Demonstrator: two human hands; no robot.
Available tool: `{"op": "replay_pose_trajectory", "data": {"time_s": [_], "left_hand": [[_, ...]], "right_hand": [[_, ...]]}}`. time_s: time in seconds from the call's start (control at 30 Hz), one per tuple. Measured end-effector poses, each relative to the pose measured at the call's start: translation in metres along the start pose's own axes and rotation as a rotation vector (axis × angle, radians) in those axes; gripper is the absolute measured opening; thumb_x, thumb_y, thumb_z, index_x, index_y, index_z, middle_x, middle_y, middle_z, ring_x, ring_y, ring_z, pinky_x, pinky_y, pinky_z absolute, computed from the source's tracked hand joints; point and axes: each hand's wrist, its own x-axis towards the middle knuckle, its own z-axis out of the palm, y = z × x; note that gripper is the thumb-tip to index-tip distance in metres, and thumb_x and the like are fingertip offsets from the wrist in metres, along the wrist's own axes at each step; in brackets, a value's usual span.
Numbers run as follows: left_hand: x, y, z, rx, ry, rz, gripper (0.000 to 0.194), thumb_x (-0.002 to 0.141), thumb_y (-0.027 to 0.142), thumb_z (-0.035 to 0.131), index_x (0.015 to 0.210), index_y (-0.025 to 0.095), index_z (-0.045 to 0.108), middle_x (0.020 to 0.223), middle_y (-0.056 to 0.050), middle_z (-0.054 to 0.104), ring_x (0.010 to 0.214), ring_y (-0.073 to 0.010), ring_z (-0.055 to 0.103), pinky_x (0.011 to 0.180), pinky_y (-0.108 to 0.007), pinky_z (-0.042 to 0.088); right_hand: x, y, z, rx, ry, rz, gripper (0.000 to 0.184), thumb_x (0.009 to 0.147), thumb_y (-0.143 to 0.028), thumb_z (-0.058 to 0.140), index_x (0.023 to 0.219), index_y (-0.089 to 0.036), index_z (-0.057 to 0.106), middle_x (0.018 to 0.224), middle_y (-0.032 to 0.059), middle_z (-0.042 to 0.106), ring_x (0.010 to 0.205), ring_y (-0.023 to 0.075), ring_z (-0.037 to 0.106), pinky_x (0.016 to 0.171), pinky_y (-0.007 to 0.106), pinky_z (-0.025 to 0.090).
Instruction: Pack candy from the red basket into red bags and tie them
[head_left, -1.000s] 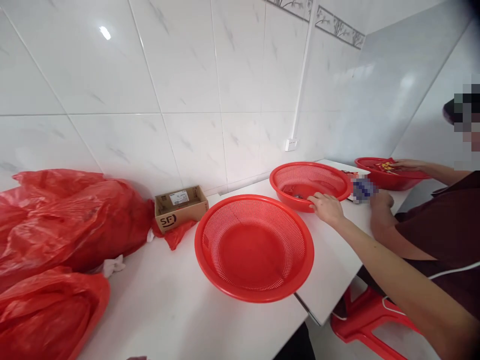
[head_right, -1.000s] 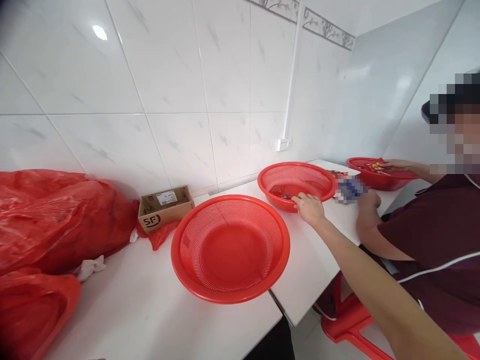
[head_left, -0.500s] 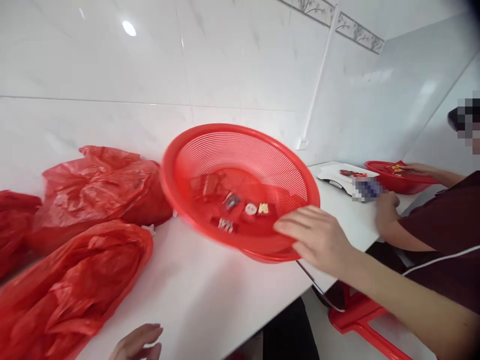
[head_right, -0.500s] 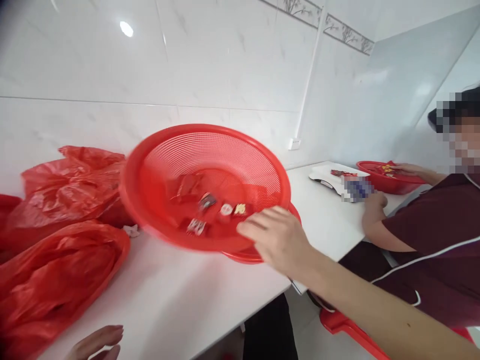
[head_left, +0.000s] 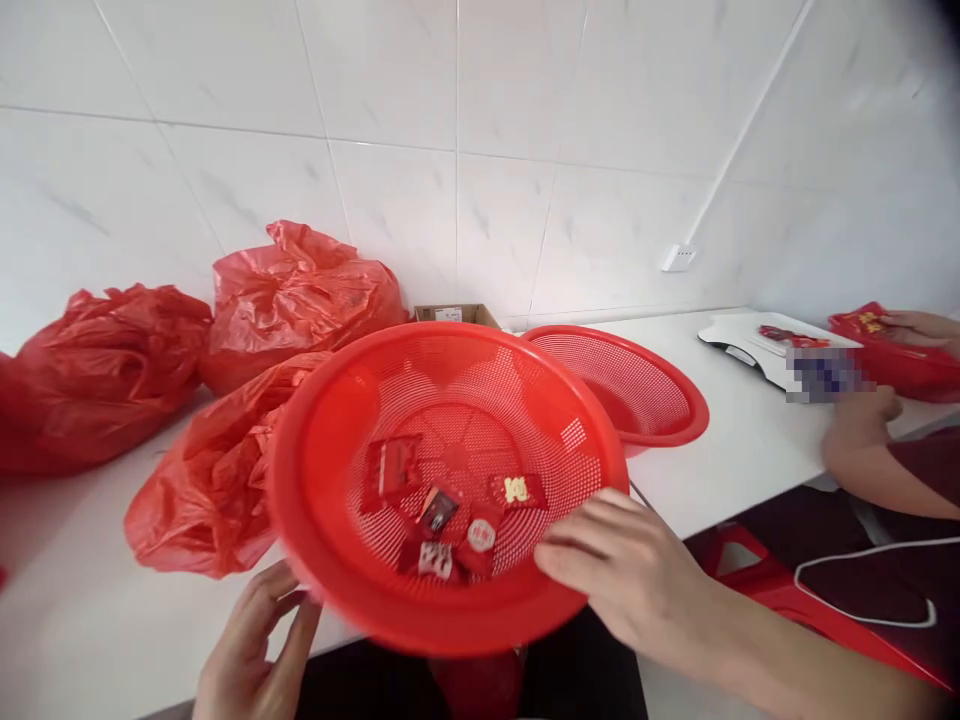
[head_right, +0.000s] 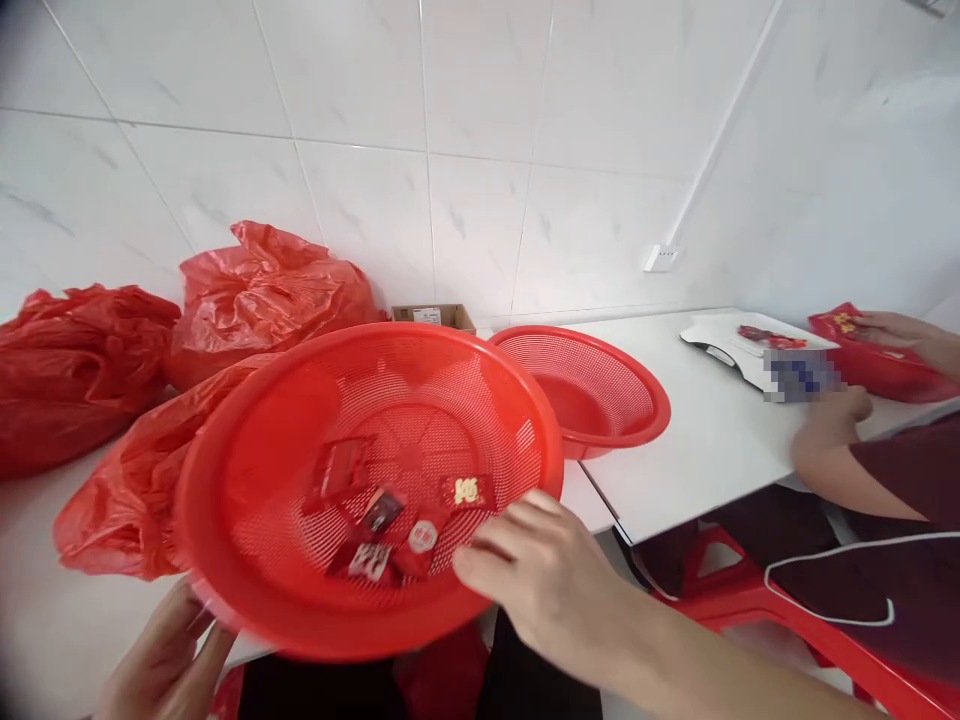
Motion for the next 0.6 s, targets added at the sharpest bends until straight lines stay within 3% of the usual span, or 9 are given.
{"op": "replay_pose_trajectory", "data": {"time_s": [0.1, 0.23, 0.37, 0.5, 0.6], "left_hand": [[0.007, 0.003, -0.002, 0.019, -0.018, 0.047, 0.024, 0.088, 0.045, 0.058, 0.098, 0.026, 0.066, 0.107, -0.005, 0.067, 0.102, -0.0235, 0.066, 0.082, -0.034, 0.055], [0.018, 0.004, -0.011, 0.107, 0.026, 0.105, 0.020, 0.088, 0.041, 0.057, 0.097, 0.026, 0.066, 0.108, -0.006, 0.066, 0.103, -0.0238, 0.065, 0.075, -0.031, 0.055], [0.039, 0.013, -0.018, 0.222, 0.145, 0.182, 0.018, 0.089, 0.040, 0.058, 0.095, 0.025, 0.067, 0.106, -0.006, 0.066, 0.101, -0.0232, 0.064, 0.066, -0.027, 0.051], [0.067, 0.027, -0.027, 0.295, 0.376, 0.314, 0.014, 0.089, 0.031, 0.060, 0.093, 0.021, 0.068, 0.102, -0.006, 0.067, 0.096, -0.0212, 0.065, 0.081, -0.032, 0.051], [0.088, 0.029, -0.039, 0.356, 0.531, 0.406, 0.012, 0.087, 0.026, 0.062, 0.094, 0.018, 0.069, 0.102, -0.008, 0.069, 0.099, -0.0218, 0.063, 0.095, -0.040, 0.048]], "right_hand": [[-0.004, 0.029, 0.010, -0.071, 0.035, 0.084, 0.033, 0.086, -0.002, 0.045, 0.095, -0.021, 0.070, 0.083, 0.0032, 0.073, 0.070, 0.0156, 0.060, 0.066, 0.030, 0.037], [-0.009, 0.072, 0.026, -0.288, -0.066, 0.198, 0.036, 0.083, 0.000, 0.046, 0.104, -0.020, 0.069, 0.091, 0.0049, 0.074, 0.075, 0.0181, 0.065, 0.068, 0.031, 0.039], [-0.011, 0.104, 0.048, -0.450, -0.111, 0.355, 0.033, 0.090, -0.009, 0.049, 0.118, -0.017, 0.064, 0.095, 0.0072, 0.074, 0.077, 0.0213, 0.066, 0.068, 0.034, 0.040], [0.011, 0.105, 0.063, -0.485, 0.066, 0.431, 0.046, 0.090, -0.011, 0.049, 0.136, -0.015, 0.053, 0.121, 0.0151, 0.066, 0.102, 0.0301, 0.062, 0.084, 0.043, 0.043], [0.046, 0.080, 0.070, -0.192, 0.184, 0.343, 0.040, 0.090, -0.013, 0.049, 0.128, -0.018, 0.057, 0.128, 0.0140, 0.062, 0.114, 0.0297, 0.057, 0.094, 0.046, 0.042]]}}
